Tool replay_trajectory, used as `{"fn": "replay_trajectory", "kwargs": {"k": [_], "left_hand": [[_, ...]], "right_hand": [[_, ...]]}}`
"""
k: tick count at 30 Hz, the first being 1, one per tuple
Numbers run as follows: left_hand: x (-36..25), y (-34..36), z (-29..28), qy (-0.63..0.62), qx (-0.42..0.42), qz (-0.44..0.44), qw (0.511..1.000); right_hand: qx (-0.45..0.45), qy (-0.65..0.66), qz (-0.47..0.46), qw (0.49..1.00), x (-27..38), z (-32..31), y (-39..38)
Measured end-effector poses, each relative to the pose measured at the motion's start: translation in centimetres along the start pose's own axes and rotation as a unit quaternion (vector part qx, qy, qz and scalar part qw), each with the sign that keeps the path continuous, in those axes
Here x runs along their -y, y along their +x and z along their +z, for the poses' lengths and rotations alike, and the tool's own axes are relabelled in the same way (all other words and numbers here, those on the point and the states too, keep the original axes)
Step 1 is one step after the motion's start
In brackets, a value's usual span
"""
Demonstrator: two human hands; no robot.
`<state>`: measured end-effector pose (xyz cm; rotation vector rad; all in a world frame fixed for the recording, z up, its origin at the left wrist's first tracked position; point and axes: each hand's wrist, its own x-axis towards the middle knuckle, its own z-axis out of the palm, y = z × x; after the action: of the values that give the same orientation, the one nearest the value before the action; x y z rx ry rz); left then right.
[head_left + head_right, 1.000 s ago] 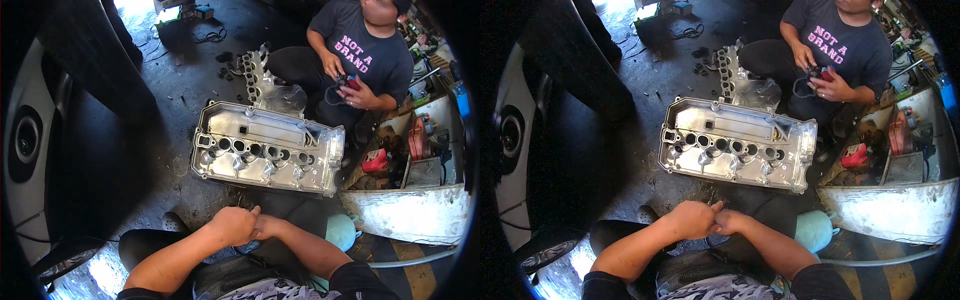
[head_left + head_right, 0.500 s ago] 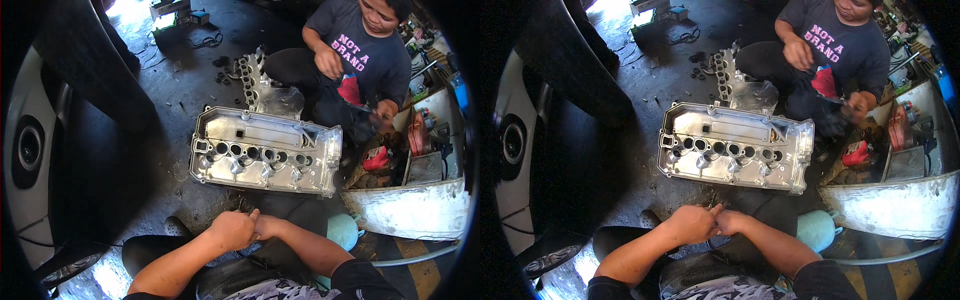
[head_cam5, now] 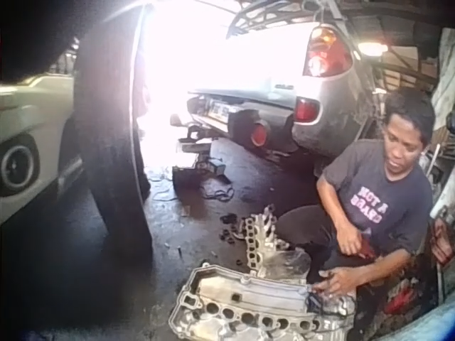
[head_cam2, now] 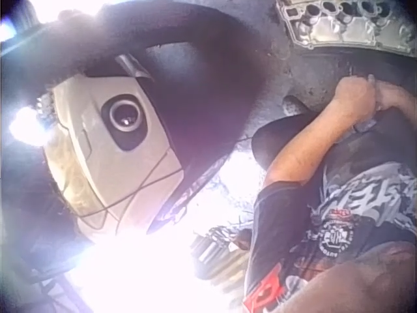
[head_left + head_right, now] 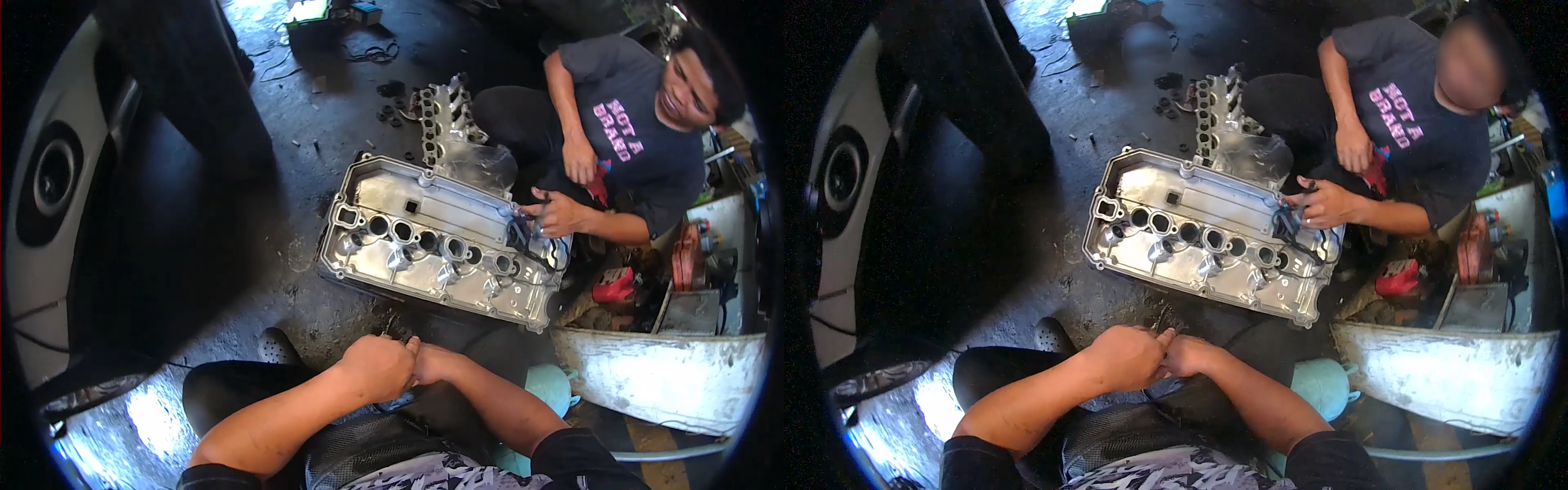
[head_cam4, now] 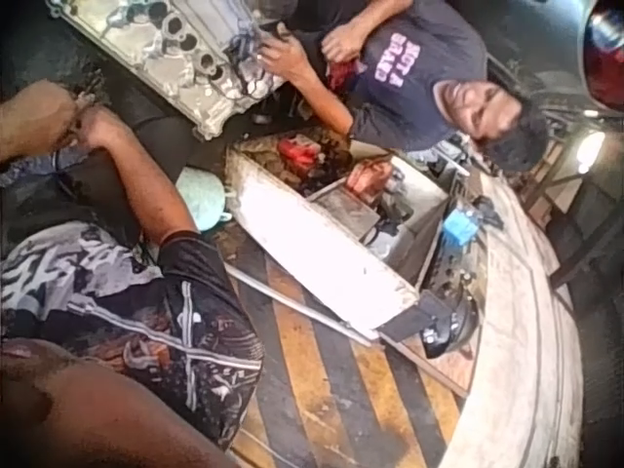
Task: Replacing parts and gaskets on an internal combustion engine cylinder head and valve cover.
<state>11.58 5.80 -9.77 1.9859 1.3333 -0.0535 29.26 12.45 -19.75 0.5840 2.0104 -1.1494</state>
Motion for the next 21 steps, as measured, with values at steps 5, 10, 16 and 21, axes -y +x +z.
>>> {"fn": "replay_trajectory", "kwargs": {"k": [5,10,16,21], "left_hand": [[-0.3,-0.2,0.3,-0.003,-0.016,0.003,1.000],[-0.3,-1.0,1.0,0.004,-0.040,0.000,0.999],[-0.4,-1.9,1.4,-0.001,-0.052,-0.006,0.999],[-0.4,-1.4,1.5,0.010,-0.049,-0.011,0.999]], "right_hand": [[-0.020,0.035,-0.030,0.999,-1.9,1.1,1.0],[-0.021,0.024,-0.056,0.998,-3.0,1.9,2.1],[-0.005,0.035,-0.059,0.998,-0.2,-0.1,1.1],[0.036,0.009,-0.035,0.999,-2.8,0.9,2.4]]}}
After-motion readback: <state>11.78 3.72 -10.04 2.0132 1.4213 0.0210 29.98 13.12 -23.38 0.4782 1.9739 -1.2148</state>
